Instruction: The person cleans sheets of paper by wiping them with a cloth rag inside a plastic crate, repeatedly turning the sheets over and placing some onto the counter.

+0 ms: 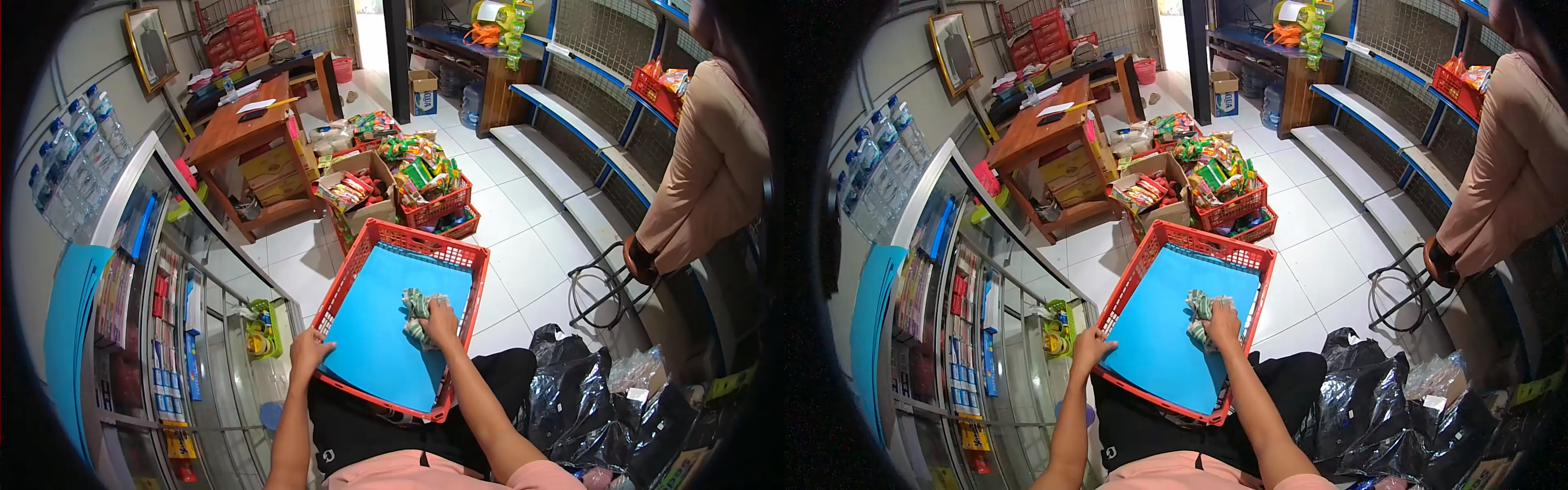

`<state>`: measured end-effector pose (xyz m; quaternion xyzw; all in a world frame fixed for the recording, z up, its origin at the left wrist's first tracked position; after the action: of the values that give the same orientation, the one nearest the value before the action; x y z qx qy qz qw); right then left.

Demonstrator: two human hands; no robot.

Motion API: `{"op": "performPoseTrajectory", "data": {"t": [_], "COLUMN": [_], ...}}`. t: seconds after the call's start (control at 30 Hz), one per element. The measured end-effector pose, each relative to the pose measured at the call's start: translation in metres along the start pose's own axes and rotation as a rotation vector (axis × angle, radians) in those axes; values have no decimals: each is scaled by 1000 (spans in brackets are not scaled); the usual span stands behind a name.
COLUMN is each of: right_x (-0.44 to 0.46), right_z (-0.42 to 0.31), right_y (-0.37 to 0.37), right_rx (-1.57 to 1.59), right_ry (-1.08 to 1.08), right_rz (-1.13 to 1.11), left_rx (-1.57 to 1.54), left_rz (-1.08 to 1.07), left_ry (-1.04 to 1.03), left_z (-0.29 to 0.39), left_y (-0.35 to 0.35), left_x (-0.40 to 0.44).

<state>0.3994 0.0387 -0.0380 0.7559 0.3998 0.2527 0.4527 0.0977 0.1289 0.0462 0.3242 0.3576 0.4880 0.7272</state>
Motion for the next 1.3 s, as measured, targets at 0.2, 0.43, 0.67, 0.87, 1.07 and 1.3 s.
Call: {"op": "performPoseTrajectory", "data": {"t": [0.2,0.43,0.67,0.87,1.07,1.3], "right_x": [0,-1,-3,-4,-3,-2], "right_z": [-2,0,-4,-7,-6,-3], "right_y": [-1,1,2,5,7,2], "right_rx": [7,20,24,17,13,7], "right_ry": [12,23,47,57,75,72], "right_rz": [0,9,5,-2,7,-39], "left_rx": [-162,-100,-20,110,150,59], "left_rz": [-2,164,245,196,301,390], "left_ry": [52,-48,-132,-109,-157,-246], "left_z": [-31,-22,-7,-4,14,23], "left_y": [-6,6,16,11,12,17], "left_x": [-16,-23,-31,-34,-46,-54]}}
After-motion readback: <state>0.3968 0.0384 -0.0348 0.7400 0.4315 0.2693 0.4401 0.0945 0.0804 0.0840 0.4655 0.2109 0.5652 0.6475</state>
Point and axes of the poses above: each hand's wrist, its own x-axis towards the middle knuckle, its own y-axis out of the back of the hand, z = x × y, the point moved 10 cm from there along x, towards the middle knuckle
